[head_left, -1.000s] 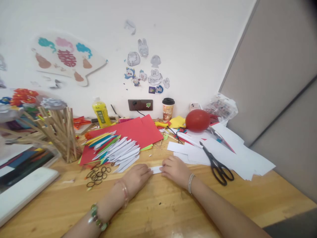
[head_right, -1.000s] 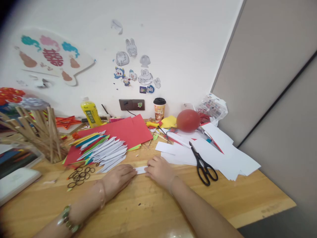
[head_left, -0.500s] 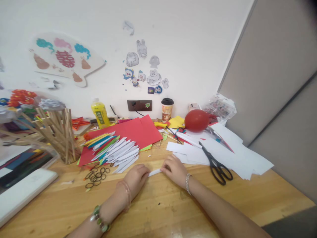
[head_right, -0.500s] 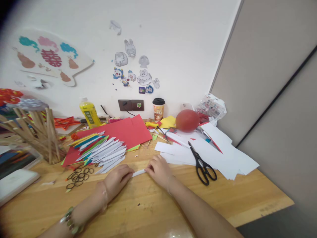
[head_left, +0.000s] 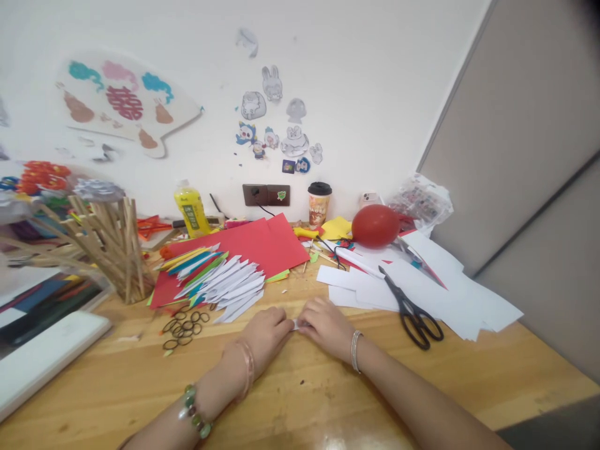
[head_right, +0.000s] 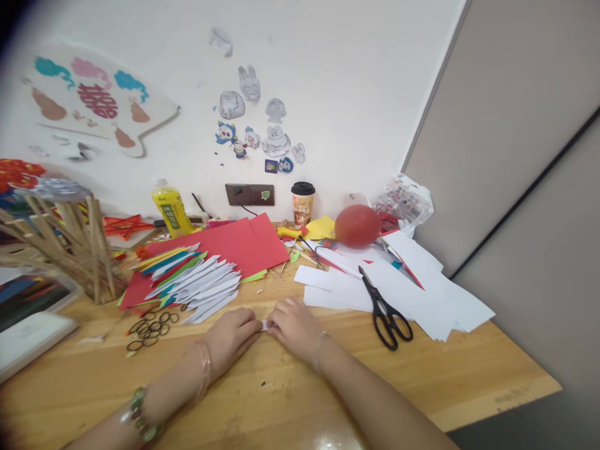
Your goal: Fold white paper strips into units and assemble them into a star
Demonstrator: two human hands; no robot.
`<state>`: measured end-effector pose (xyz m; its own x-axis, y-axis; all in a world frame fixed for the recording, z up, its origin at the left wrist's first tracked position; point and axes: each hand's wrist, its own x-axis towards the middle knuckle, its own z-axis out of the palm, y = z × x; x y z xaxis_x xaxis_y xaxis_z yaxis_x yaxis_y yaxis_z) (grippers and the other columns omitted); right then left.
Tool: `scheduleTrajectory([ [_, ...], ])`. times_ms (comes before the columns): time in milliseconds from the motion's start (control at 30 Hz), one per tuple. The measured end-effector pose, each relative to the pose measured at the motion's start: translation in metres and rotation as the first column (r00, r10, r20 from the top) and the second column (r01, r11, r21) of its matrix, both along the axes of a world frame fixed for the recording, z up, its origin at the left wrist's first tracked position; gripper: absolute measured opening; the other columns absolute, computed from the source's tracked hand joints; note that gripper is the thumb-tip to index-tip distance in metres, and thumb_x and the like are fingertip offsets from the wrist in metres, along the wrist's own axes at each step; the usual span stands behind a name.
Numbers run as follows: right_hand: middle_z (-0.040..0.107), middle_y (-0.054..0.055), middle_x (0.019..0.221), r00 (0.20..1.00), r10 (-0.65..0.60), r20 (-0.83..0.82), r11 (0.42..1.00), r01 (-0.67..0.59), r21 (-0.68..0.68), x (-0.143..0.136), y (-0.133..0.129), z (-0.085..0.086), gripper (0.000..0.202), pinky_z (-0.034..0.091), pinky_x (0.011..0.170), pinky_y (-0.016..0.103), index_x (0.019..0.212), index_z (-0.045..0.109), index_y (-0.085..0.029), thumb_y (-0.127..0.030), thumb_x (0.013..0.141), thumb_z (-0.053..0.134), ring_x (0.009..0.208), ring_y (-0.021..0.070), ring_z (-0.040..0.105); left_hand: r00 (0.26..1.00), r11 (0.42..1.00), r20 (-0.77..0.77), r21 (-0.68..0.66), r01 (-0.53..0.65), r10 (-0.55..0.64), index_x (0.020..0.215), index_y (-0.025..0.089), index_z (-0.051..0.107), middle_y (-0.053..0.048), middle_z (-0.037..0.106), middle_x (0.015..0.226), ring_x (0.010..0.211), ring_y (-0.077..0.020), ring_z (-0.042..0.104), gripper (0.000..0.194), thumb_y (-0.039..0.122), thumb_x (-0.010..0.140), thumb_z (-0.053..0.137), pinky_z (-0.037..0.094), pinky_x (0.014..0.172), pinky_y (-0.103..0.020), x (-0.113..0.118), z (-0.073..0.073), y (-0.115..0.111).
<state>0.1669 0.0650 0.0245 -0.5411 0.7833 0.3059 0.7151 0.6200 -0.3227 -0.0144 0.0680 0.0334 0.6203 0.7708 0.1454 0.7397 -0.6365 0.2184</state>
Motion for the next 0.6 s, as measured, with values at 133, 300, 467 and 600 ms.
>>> scheduleTrajectory([
  [133,0.058,0.000,0.076,0.986,-0.163,-0.022,0.986,0.162,-0.041,-0.004,0.000,-0.003,0.009,0.033,0.069,0.026,0.072,0.057,-0.017,-0.019,0.081,0.056,0.077,0.0141,0.048,0.994,0.997,0.083,-0.024,-0.069,0.070,0.074,0.015,0.059,-0.006,0.061,0.076,0.072,-0.0158,0.055,0.022,0.022,0.085,0.042,0.044,0.070,-0.027,0.001,-0.002,0.003],
  [300,0.057,-0.001,0.070,0.958,-0.286,-0.026,0.956,0.284,-0.074,-0.004,0.002,-0.006,0.014,0.030,0.065,0.026,0.067,0.055,-0.018,-0.026,0.078,0.059,0.073,0.0136,0.048,0.976,0.977,0.051,-0.055,-0.207,0.210,0.073,0.015,0.057,-0.005,0.061,0.072,0.068,-0.0161,0.056,0.018,0.023,0.083,0.045,0.044,0.065,-0.027,0.000,0.000,0.007],
  [467,0.057,-0.001,0.073,0.930,-0.367,-0.034,0.929,0.364,-0.060,-0.004,0.003,-0.008,0.015,0.028,0.066,0.027,0.071,0.054,-0.019,-0.031,0.076,0.061,0.075,0.0151,0.049,0.990,0.988,-0.077,0.107,-0.109,0.118,0.082,0.017,0.060,-0.008,0.062,0.087,0.084,-0.0193,0.056,0.023,0.021,0.086,0.038,0.044,0.072,-0.032,0.003,-0.006,0.003],
  [600,0.057,0.000,0.076,0.919,-0.390,-0.050,0.920,0.388,-0.046,-0.004,0.002,-0.010,0.017,0.028,0.066,0.027,0.074,0.053,-0.020,-0.034,0.075,0.061,0.079,0.0166,0.049,0.995,0.993,-0.096,0.115,0.031,-0.020,0.104,0.020,0.058,-0.008,0.061,0.110,0.107,-0.0228,0.050,0.027,0.027,0.082,0.044,0.039,0.089,-0.038,0.009,-0.023,-0.014],
])
